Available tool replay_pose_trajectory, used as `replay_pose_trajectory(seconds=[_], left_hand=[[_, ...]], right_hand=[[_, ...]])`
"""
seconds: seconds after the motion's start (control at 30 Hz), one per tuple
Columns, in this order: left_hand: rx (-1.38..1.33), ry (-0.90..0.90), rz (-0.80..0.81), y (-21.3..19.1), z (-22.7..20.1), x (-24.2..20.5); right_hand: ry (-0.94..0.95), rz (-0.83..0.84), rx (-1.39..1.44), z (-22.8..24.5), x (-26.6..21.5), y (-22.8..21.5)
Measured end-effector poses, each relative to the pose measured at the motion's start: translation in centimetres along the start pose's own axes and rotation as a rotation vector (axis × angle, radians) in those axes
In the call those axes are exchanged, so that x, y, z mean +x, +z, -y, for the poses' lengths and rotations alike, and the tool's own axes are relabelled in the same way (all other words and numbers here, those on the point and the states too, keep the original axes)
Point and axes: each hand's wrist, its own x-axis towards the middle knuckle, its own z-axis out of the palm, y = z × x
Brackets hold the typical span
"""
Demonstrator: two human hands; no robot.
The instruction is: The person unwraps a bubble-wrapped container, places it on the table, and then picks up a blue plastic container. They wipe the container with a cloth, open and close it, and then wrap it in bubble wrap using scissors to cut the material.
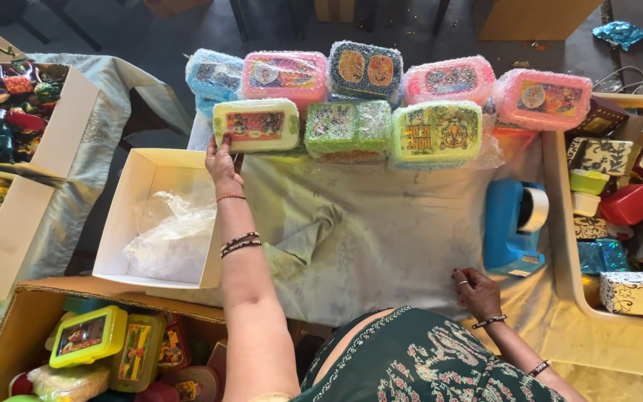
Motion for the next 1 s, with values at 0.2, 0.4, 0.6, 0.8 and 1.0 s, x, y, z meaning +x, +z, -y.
replay_pose_trajectory(seconds=[0.2, 0.4, 0.6, 0.8, 1.0], left_hand=[[-0.119, 0.008, 0.06, 0.5, 0.7, -1.5], [0.342, 0.406, -0.232, 1.8, 4.3, 0.5], [0.845, 0.319, -0.419, 2.5, 2.3, -3.4], [1.131, 0.952, -0.326, 6.2, 2.8, -10.2], [1.596, 0.724, 0.095, 7.9, 4.0, -12.5]], right_hand=[[0.022, -0.009, 0.032, 0.4, 0.0, 0.0], [0.034, 0.018, 0.076, 0.4, 0.0, 0.0], [-0.005, 0.005, 0.137, -0.7, 0.3, 0.4], [0.002, -0.014, 0.07, 0.7, -0.3, 0.1], [0.017, -0.006, 0.14, 0.8, -0.4, 0.1]])
